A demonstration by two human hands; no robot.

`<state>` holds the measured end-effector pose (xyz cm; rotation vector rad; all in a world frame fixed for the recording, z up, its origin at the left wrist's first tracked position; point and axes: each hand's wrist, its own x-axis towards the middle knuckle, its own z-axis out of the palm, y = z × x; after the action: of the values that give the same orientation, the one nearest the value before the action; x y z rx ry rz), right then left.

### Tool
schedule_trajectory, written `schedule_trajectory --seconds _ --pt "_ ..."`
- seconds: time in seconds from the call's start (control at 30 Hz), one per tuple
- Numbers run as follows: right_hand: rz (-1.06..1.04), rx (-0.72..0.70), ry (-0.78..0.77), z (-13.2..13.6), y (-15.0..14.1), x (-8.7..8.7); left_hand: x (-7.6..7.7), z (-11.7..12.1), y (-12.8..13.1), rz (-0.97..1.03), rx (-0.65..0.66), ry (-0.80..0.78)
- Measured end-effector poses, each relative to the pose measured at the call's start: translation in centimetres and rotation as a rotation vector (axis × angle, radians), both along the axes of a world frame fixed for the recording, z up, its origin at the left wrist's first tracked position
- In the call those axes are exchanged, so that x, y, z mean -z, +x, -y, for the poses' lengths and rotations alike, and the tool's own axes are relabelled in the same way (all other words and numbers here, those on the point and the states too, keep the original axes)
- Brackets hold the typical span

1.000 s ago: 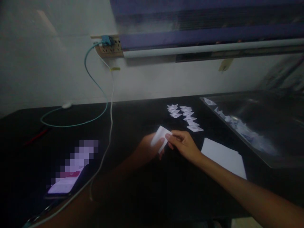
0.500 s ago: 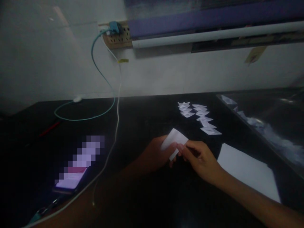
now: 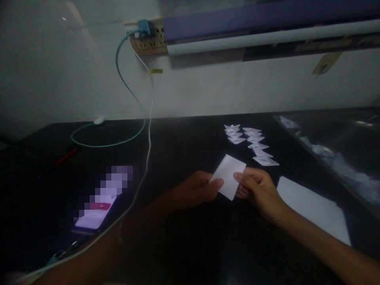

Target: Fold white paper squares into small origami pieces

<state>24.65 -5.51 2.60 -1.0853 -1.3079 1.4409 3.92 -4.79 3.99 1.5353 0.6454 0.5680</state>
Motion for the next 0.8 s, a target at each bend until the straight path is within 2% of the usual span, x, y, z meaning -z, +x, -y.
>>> schedule_trajectory --seconds 0.1,0.27,0.4,0.53,0.67,0.8 --pt "-0.005 0.005 -0.044 0.1 0.0 0.0 0.4 0.0 0.3 0.002 -0.050 0.054" --pt "0.208 -0.059 0.024 0.2 0.9 0.6 0.8 -0.1 0.4 0.019 -0.063 0.041" --pt "0.167 -0.059 0.011 0.0 1.3 0.7 0.7 0.1 0.1 0.032 -0.020 -0.038" --pt "0.111 -0.036 -0.070 -0.2 1.1 0.3 0.6 0.2 0.0 -0.039 0.008 0.004" --pt "0.089 -0.044 -0.035 -0.2 0.9 0.0 0.4 0.5 0.2 -0.088 -0.031 0.039" --pt "0.185 -0.143 0.022 -0.3 1.3 0.0 0.3 0.6 0.3 -0.127 -0.109 0.022"
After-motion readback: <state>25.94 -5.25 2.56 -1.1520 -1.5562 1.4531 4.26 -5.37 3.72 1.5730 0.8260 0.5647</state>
